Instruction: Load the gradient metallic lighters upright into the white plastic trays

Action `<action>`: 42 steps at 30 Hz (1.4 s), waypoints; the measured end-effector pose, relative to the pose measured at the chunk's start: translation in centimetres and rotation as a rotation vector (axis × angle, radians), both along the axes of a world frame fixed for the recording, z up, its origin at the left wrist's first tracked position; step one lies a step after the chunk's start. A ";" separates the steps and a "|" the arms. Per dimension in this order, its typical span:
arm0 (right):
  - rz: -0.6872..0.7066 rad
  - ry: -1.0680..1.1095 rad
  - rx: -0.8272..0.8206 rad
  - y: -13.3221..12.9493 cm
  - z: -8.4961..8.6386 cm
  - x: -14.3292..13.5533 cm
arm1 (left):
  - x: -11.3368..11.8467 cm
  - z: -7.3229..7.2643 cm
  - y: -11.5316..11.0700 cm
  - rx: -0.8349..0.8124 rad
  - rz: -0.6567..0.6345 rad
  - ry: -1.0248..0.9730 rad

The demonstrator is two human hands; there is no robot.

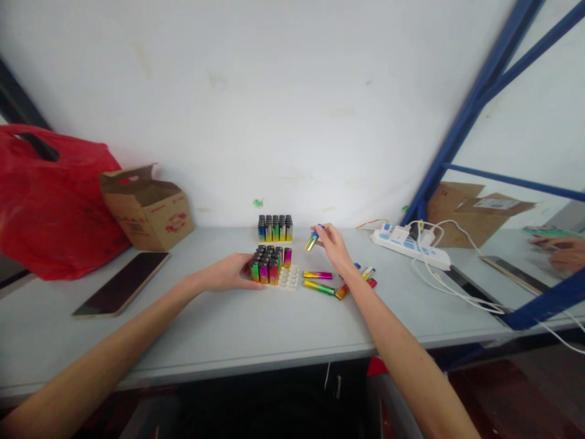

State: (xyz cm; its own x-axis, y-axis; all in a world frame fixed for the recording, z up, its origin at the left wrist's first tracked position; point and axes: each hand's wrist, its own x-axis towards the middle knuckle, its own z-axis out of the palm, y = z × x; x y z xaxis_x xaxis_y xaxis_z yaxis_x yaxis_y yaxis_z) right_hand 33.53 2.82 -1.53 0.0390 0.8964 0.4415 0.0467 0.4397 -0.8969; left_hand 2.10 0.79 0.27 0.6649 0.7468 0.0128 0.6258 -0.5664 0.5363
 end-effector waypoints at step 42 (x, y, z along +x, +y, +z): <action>-0.011 -0.506 0.229 -4.1 2.0 -3.5 | -0.1 -0.2 -0.1 -0.055 -0.049 -0.101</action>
State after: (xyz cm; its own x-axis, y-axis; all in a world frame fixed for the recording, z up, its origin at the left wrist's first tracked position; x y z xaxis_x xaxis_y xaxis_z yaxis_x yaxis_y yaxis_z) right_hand 30.02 -1.29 0.44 -0.2197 0.7758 0.5914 0.4526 0.6181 -0.6427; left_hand 2.02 0.72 0.04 0.6980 0.7148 0.0420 0.5391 -0.5632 0.6262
